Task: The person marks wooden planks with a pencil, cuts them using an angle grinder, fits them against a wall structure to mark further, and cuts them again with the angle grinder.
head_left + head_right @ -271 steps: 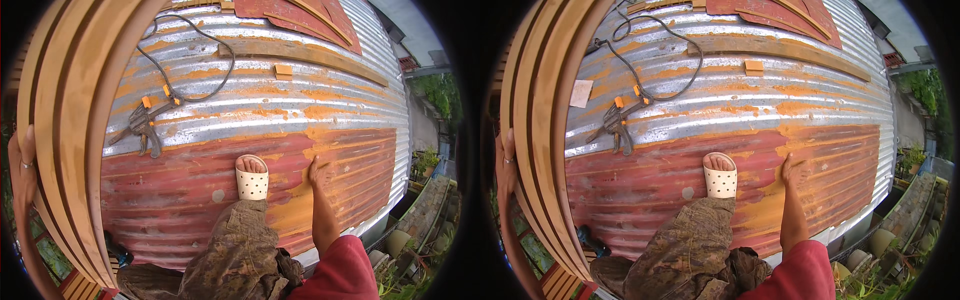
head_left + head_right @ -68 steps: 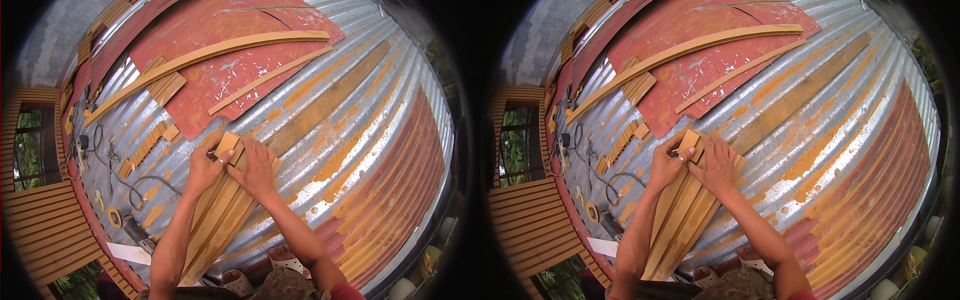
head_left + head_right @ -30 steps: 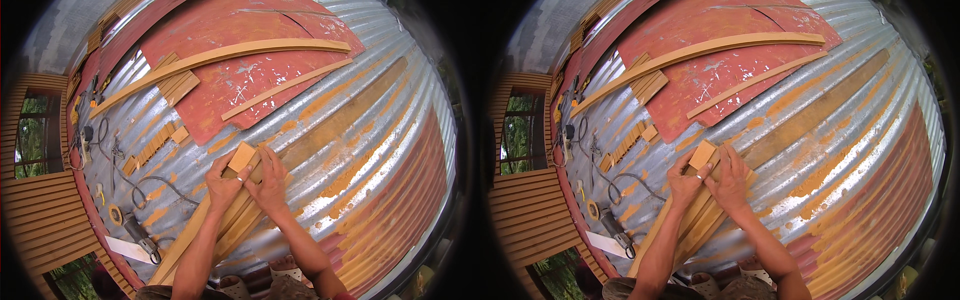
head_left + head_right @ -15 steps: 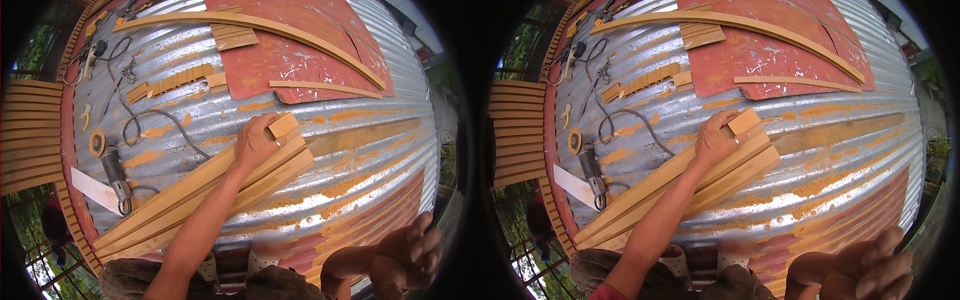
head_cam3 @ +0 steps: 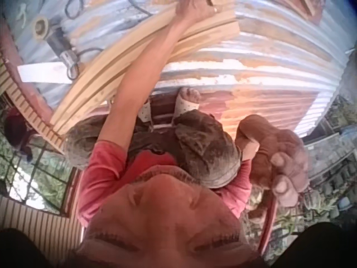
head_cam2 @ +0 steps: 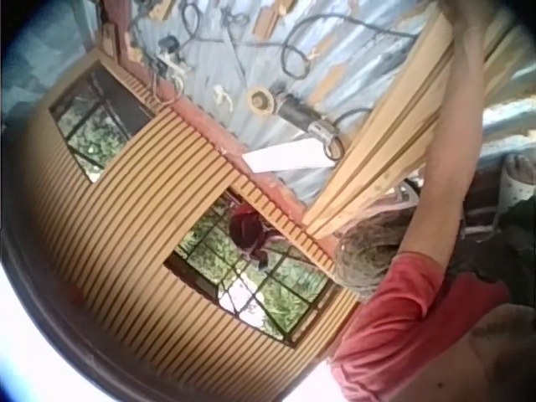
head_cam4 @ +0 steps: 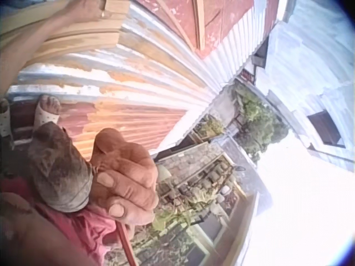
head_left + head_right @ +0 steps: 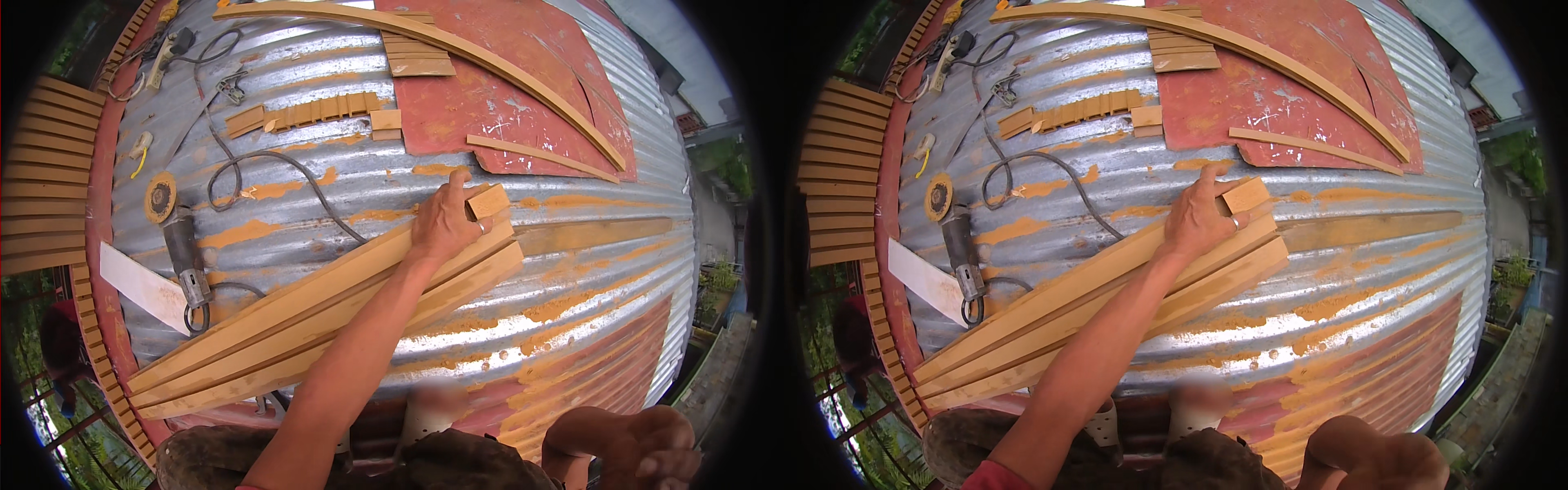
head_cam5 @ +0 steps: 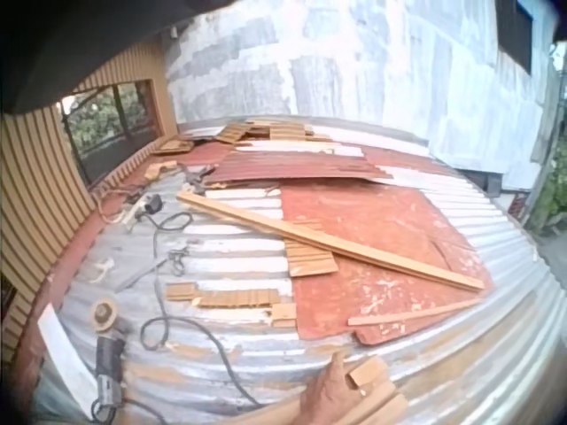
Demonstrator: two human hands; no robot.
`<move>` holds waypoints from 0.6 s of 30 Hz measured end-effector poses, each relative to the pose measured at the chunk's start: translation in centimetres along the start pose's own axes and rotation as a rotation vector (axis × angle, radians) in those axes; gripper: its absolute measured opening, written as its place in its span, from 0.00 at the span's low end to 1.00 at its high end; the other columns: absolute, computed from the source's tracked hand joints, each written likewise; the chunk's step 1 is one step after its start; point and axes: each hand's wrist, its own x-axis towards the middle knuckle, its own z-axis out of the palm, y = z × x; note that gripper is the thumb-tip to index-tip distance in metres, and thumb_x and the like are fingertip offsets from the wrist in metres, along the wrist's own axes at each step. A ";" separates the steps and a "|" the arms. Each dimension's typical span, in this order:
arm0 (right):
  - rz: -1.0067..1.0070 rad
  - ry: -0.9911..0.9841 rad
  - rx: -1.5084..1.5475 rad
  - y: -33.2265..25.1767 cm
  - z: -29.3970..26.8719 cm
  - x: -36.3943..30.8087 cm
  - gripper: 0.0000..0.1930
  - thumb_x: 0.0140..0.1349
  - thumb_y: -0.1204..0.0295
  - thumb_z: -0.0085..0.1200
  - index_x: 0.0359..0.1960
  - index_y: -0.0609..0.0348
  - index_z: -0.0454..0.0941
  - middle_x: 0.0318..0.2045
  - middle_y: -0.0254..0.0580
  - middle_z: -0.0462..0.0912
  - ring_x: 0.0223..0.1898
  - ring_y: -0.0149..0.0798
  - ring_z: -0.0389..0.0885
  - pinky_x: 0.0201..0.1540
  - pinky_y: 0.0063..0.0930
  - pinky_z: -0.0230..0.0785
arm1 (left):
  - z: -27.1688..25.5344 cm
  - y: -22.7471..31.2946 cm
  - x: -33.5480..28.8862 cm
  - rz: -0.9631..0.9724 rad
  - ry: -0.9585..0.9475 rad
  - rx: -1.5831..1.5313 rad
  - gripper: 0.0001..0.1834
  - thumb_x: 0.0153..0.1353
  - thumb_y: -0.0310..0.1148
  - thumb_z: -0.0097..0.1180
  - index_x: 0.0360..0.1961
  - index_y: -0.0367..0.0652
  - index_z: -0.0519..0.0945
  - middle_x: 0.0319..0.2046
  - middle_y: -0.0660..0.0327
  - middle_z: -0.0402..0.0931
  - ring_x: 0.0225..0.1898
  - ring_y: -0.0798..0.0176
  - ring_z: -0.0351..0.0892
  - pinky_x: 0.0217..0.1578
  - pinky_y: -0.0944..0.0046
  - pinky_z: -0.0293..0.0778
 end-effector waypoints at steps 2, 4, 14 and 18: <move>0.147 -0.057 -0.293 3.1 1.1 -1.3 0.16 0.66 0.70 0.57 0.53 0.60 0.76 0.39 0.51 0.82 0.28 0.35 0.75 0.23 0.24 0.66 | 1.1 0.9 0.4 0.023 -0.015 -0.030 0.41 0.47 0.42 0.72 0.58 0.40 0.62 0.53 0.54 0.81 0.56 0.44 0.77 0.56 0.52 0.73; 0.096 -0.027 -0.216 10.4 3.5 -3.9 0.20 0.59 0.76 0.61 0.53 0.69 0.74 0.30 0.51 0.79 0.29 0.36 0.77 0.33 0.29 0.70 | 0.0 0.1 0.0 -0.030 -0.018 0.006 0.41 0.47 0.41 0.71 0.59 0.40 0.62 0.53 0.55 0.81 0.57 0.45 0.76 0.57 0.53 0.72; 0.666 -0.255 -0.315 16.9 7.1 -2.0 0.09 0.66 0.70 0.57 0.43 0.60 0.74 0.20 0.47 0.78 0.22 0.46 0.78 0.27 0.35 0.69 | -0.2 0.6 -0.1 -0.081 -0.013 0.035 0.43 0.47 0.37 0.72 0.61 0.39 0.61 0.55 0.58 0.80 0.58 0.47 0.76 0.57 0.52 0.72; 0.645 -0.631 -0.437 18.2 7.1 -2.0 0.10 0.64 0.67 0.55 0.42 0.56 0.73 0.24 0.51 0.81 0.28 0.56 0.80 0.31 0.46 0.70 | -0.1 -0.1 -0.1 -0.037 -0.013 0.017 0.43 0.47 0.36 0.72 0.62 0.39 0.60 0.54 0.58 0.81 0.56 0.46 0.77 0.55 0.52 0.74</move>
